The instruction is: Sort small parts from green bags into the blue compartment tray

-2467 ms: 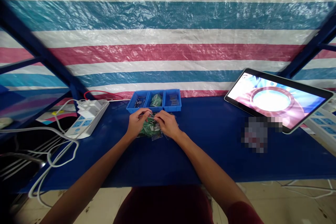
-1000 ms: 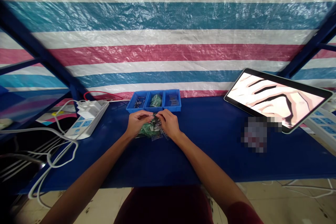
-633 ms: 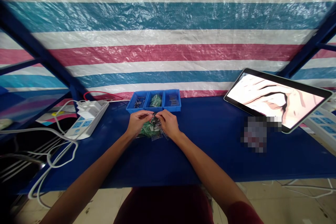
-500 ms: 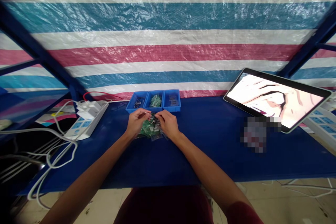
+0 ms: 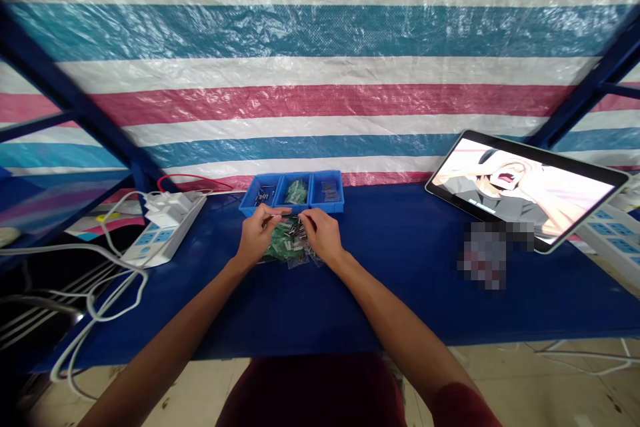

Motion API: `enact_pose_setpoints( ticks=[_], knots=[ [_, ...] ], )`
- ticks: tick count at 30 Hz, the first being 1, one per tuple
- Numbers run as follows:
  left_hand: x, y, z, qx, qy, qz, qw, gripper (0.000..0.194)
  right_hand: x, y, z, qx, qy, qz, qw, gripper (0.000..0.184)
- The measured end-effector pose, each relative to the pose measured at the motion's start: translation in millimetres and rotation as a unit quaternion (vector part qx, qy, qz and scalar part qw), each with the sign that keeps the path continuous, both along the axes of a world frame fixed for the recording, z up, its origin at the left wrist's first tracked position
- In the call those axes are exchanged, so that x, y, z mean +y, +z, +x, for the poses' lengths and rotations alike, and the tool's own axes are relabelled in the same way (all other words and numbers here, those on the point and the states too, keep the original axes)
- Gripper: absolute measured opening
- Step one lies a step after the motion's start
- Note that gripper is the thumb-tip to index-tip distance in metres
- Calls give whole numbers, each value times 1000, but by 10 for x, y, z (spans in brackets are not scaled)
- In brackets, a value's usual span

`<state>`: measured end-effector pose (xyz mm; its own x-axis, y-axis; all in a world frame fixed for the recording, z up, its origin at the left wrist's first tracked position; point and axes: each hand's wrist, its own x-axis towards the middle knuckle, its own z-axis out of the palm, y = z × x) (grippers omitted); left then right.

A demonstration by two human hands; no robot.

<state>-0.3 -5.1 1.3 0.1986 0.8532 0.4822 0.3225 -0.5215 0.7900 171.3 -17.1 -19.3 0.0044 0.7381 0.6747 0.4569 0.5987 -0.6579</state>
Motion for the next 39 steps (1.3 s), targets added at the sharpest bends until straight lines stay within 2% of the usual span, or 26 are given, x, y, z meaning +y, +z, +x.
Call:
enact_pose_setpoints(
  ticks=[8,13,21,30,34,39],
  knots=[
    [-9,5,-11,34,0,8,999,17,-3,6,1,-8,12,2,1000,26],
    [10,1,-6,69,37,25,997,18,7,-15,2,-16,13,7,1000,27],
    [5,10,-19,135,73,48,987,33,5,-17,9,-10,15,7,1000,29],
    [18,15,-19,143,56,93,984,39,2,-12,10,-13,14,-9,1000,31],
    [20,35,-11,154,55,86,983,39,8,-16,14,-13,18,3,1000,29],
    [25,28,0,144,26,80,986,34,5,-5,19,-11,16,7,1000,29]
  ],
)
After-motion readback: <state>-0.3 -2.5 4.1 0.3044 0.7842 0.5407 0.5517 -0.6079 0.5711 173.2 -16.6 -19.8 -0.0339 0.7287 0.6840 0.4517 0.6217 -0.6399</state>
